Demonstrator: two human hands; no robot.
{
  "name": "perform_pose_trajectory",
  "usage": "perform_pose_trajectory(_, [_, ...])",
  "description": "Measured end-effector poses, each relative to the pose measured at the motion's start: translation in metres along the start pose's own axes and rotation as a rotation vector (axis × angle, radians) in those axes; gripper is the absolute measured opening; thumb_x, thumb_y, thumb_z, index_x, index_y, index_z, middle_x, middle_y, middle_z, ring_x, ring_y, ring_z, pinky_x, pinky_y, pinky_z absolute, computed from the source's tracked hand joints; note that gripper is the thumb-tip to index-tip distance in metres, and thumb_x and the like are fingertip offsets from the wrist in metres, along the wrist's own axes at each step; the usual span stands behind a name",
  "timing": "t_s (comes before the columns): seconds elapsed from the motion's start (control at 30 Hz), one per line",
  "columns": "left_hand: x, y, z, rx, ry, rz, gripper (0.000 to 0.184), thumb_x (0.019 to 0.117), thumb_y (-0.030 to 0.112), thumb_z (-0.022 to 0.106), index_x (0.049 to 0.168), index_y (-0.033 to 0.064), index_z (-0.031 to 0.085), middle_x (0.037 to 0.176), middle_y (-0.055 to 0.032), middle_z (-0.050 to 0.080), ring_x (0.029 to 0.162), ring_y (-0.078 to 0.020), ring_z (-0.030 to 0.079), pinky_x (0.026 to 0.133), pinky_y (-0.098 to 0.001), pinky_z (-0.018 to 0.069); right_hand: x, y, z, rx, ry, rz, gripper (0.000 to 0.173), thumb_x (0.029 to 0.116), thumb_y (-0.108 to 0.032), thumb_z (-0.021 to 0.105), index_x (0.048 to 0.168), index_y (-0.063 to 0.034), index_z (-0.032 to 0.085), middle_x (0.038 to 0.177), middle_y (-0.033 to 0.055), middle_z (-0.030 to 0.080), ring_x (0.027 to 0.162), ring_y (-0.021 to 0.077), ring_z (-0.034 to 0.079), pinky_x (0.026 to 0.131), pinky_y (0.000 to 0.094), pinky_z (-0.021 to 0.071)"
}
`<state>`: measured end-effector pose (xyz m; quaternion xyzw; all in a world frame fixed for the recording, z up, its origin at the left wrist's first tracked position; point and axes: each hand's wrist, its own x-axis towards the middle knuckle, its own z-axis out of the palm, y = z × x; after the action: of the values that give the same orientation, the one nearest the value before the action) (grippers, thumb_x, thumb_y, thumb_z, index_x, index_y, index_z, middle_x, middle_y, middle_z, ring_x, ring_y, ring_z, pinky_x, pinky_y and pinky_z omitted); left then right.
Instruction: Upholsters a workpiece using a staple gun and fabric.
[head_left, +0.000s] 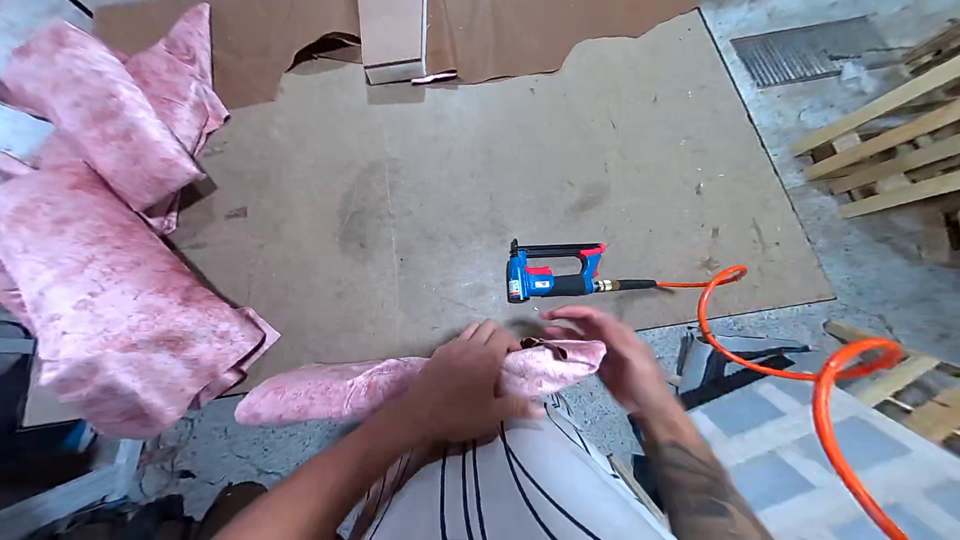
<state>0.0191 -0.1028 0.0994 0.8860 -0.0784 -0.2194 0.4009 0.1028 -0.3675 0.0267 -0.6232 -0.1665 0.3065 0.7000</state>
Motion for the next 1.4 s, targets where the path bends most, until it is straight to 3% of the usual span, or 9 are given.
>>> perform_pose_trajectory(0.07, [0.005,-0.009,-0.018,-0.359,-0.120,-0.001,0.042,0.0914,0.047,0.076,0.119,0.0168,0.064,0.100,0.0019,0.067,0.086,-0.0097,0.066,0.076,-0.0326,0.0594,0.007,-0.065,-0.003,-0.179,-0.182,-0.121,0.057,0.0972,-0.056,0.062,0.133,-0.0114,0.064,0.134,0.0125,0.064,0.123,0.0314,0.062,0.104,0.0498,0.0545])
perform_pose_trajectory(0.17, [0.021,-0.010,-0.022,-0.554,-0.168,0.057,0.021,0.0926,0.030,0.078,0.101,0.0123,0.071,0.077,0.0009,0.067,0.067,-0.0092,0.063,0.059,-0.0274,0.0539,0.023,-0.118,0.011,-0.722,-0.378,-0.136,0.037,0.0894,-0.041,0.078,0.121,-0.0232,0.069,0.113,-0.0089,0.069,0.105,0.0080,0.067,0.090,0.0315,0.0612])
perform_pose_trajectory(0.27, [0.041,0.003,-0.015,-0.356,-0.078,0.236,0.034,0.0907,0.042,0.077,0.109,0.0139,0.072,0.097,0.0042,0.066,0.087,-0.0051,0.063,0.077,-0.0262,0.0574,0.031,-0.128,-0.002,-0.985,-0.392,-0.026,0.038,0.0855,-0.036,0.083,0.118,-0.0233,0.068,0.106,-0.0112,0.067,0.097,0.0033,0.066,0.085,0.0269,0.0618])
perform_pose_trajectory(0.47, [0.080,0.025,0.009,-0.200,0.278,0.242,0.035,0.0969,0.044,0.069,0.086,0.0109,0.074,0.083,0.0020,0.065,0.075,-0.0092,0.064,0.068,-0.0326,0.0578,0.008,-0.076,-0.013,-0.452,-0.064,0.088,0.032,0.0879,-0.016,0.082,0.119,-0.0110,0.075,0.119,0.0041,0.071,0.100,0.0190,0.072,0.086,0.0370,0.0649])
perform_pose_trajectory(0.67, [0.082,0.005,-0.005,-0.463,0.447,0.052,0.026,0.0933,0.032,0.075,0.071,0.0183,0.075,0.072,0.0091,0.064,0.063,-0.0021,0.058,0.055,-0.0229,0.0492,0.003,-0.036,0.028,-0.115,0.160,-0.010,0.023,0.0978,-0.022,0.070,0.116,-0.0105,0.062,0.107,0.0069,0.062,0.098,0.0182,0.064,0.086,0.0347,0.0595])
perform_pose_trajectory(0.9, [0.082,-0.018,-0.023,-0.504,0.268,0.117,0.019,0.0947,0.024,0.074,0.079,0.0147,0.077,0.077,0.0063,0.066,0.066,-0.0047,0.061,0.056,-0.0227,0.0537,0.018,-0.032,0.056,-0.079,0.385,-0.039,0.020,0.1008,-0.030,0.063,0.090,-0.0125,0.065,0.084,0.0016,0.056,0.075,0.0124,0.058,0.066,0.0288,0.0530])
perform_pose_trajectory(1.1, [0.062,-0.035,-0.021,-0.550,0.272,0.077,0.026,0.0953,0.033,0.071,0.073,0.0182,0.074,0.072,0.0076,0.065,0.061,-0.0045,0.060,0.051,-0.0222,0.0519,0.022,-0.045,0.070,0.023,0.433,0.126,0.016,0.0931,-0.023,0.068,0.083,-0.0104,0.065,0.082,0.0065,0.062,0.080,0.0184,0.064,0.070,0.0353,0.0568])
perform_pose_trajectory(1.3, [0.108,-0.048,0.003,-0.729,-0.020,0.060,0.030,0.0934,0.034,0.073,0.070,0.0159,0.073,0.071,0.0069,0.067,0.063,-0.0044,0.061,0.055,-0.0243,0.0502,0.035,-0.043,0.051,0.081,0.465,0.356,0.025,0.0913,-0.015,0.053,0.067,-0.0138,0.053,0.066,-0.0003,0.050,0.060,0.0094,0.049,0.053,0.0270,0.0395])
perform_pose_trajectory(1.4, [0.124,-0.053,0.016,-0.889,-0.133,0.006,0.029,0.0933,0.031,0.077,0.073,0.0101,0.075,0.064,-0.0006,0.067,0.054,-0.0088,0.059,0.049,-0.0263,0.0483,0.051,-0.013,-0.005,-0.243,0.399,0.373,0.018,0.0921,-0.011,0.051,0.076,-0.0123,0.059,0.073,0.0012,0.063,0.070,0.0127,0.064,0.064,0.0339,0.0543])
